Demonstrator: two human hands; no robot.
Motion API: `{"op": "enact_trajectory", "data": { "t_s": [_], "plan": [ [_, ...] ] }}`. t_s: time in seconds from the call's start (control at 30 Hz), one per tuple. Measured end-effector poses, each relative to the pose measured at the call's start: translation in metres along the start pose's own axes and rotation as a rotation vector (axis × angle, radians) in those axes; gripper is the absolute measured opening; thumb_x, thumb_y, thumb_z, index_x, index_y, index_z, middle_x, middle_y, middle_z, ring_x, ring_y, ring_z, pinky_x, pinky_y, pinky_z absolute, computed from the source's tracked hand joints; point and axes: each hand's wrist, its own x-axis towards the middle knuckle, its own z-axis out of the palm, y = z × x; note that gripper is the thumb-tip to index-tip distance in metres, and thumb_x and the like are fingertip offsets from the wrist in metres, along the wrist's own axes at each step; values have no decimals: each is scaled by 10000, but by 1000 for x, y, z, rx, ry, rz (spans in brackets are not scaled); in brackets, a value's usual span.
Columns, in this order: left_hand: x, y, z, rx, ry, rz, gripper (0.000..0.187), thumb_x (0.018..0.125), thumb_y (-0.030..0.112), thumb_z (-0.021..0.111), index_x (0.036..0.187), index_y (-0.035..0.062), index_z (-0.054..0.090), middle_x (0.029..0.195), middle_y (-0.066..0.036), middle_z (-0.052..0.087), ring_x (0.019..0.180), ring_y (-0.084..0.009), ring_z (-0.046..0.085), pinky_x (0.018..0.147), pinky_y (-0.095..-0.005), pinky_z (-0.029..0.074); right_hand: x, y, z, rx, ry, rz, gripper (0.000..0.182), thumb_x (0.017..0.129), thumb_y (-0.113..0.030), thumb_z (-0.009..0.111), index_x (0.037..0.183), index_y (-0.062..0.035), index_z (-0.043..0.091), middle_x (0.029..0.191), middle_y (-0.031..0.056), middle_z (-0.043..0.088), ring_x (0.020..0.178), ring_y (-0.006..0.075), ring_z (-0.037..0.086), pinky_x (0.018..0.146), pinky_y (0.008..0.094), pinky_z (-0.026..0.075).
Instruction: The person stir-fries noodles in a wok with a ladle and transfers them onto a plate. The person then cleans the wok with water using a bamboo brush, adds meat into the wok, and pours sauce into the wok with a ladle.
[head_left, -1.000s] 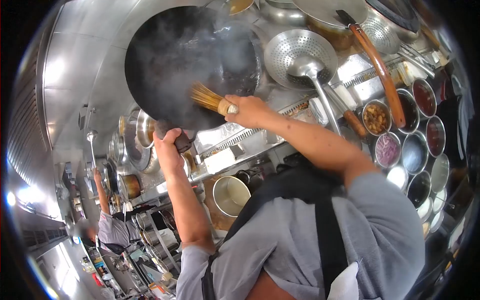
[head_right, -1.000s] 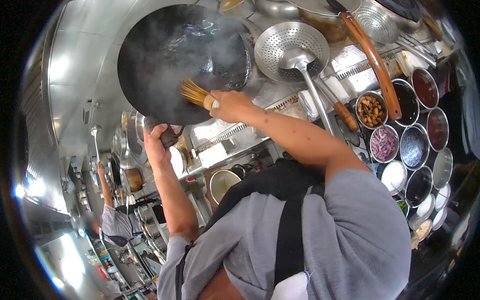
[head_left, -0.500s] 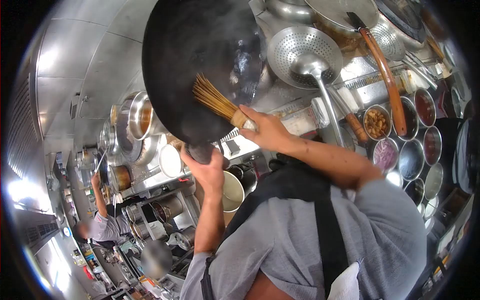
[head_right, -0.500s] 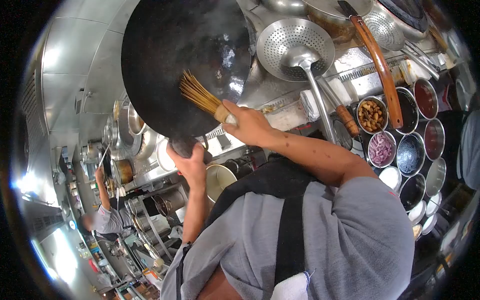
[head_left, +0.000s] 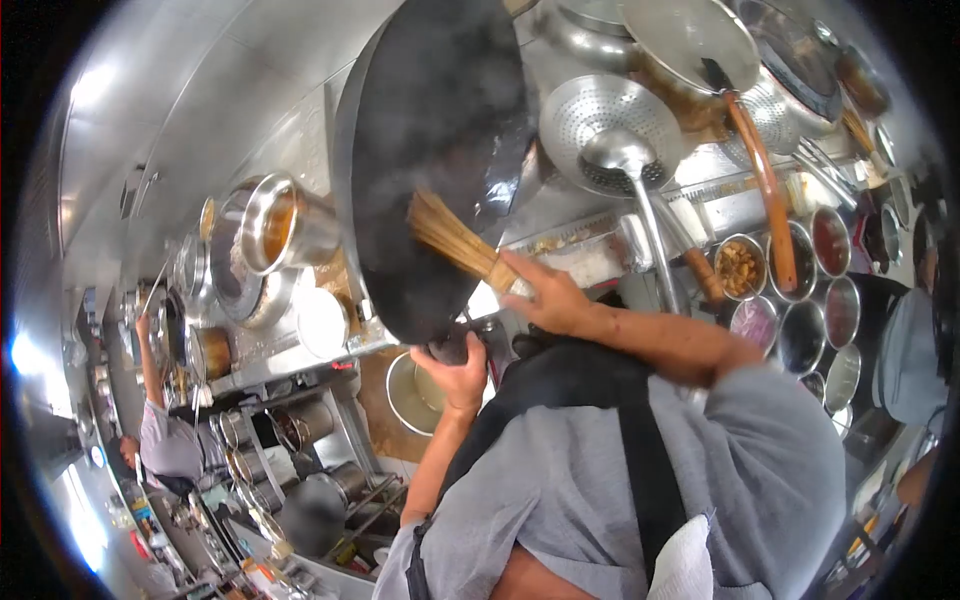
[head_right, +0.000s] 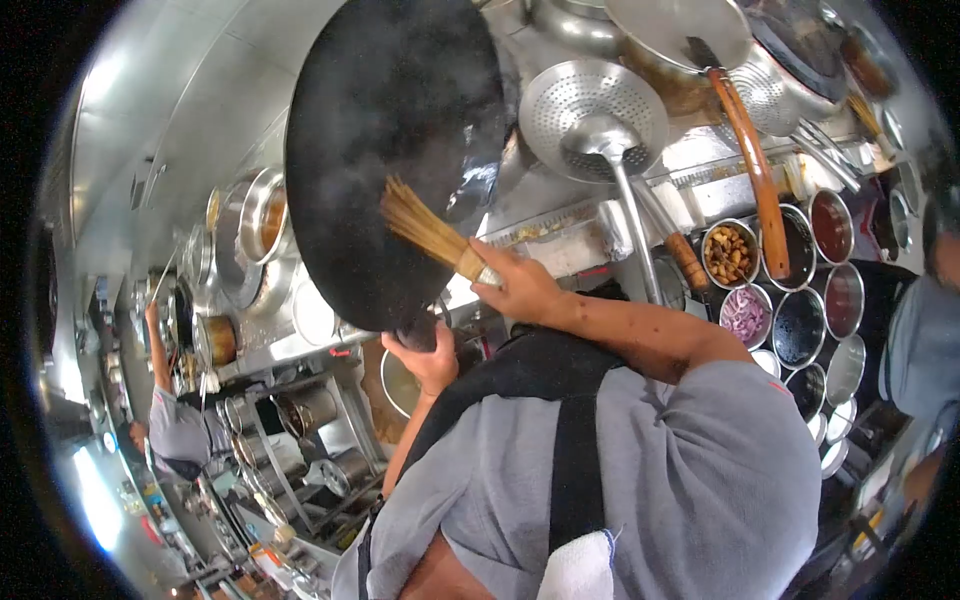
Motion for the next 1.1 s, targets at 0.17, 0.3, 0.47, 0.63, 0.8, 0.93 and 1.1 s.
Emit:
{"op": "enact_trajectory", "data": {
  "t_s": [0.17, 0.3, 0.47, 0.63, 0.8, 0.93, 1.1],
  "plan": [
    [24, 16, 5, -59, 156, -6, 659, 755, -45, 618, 1319, -4, 280, 1088, -123, 544, 965, -210, 549, 876, -335, 450, 30, -17, -18, -56, -167, 160, 691, 802, -333, 660, 1381, -65, 395, 1128, 231, 610, 1013, 384, 601, 866, 420, 481],
    [94, 51, 4, -355, 70, -310, 373, 752, 78, 617, 1095, 28, 480, 967, -115, 570, 826, -229, 591, 770, -367, 488, 67, -45, -45, -14, -174, 318, 738, 786, -386, 680, 1382, -59, 392, 1165, 212, 601, 993, 336, 627, 878, 378, 473],
    [151, 19, 20, -782, 40, -828, 84, 743, 169, 644, 781, 116, 591, 760, -75, 636, 749, -223, 597, 670, -366, 438, 51, -40, -61, 207, 301, 85, 706, 799, -330, 697, 1376, -45, 404, 1220, 177, 580, 1049, 268, 605, 896, 356, 466],
    [160, 9, 56, -867, -39, -803, 172, 758, 215, 649, 877, 120, 569, 800, -89, 627, 748, -247, 605, 701, -393, 484, 36, -70, -110, 294, 381, 188, 647, 839, -180, 679, 1372, 33, 379, 1210, 128, 553, 1060, 174, 550, 878, 290, 462],
    [176, -27, 75, -999, -149, -755, 215, 740, 254, 633, 894, 125, 554, 895, -84, 589, 864, -263, 576, 750, -448, 481, 46, -117, -113, 547, 345, 234, 637, 871, -89, 600, 1425, -41, 290, 1063, 139, 599, 721, 145, 607, 558, 252, 510],
    [182, -15, 91, -1017, 44, -698, 229, 703, 222, 651, 893, 107, 596, 818, -68, 602, 736, -242, 583, 659, -455, 484, 71, -160, -79, 603, 133, 86, 568, 918, -131, 512, 1425, -66, 266, 1011, 218, 591, 637, 194, 595, 476, 273, 501],
    [156, 10, 45, -1044, 136, -766, 254, 727, 242, 689, 899, 63, 632, 800, -87, 636, 655, -228, 602, 550, -417, 479, 98, -177, -2, 660, -216, 134, 554, 931, -197, 510, 1421, -105, 268, 1029, 190, 567, 702, 193, 593, 524, 280, 506]
  ]
}}
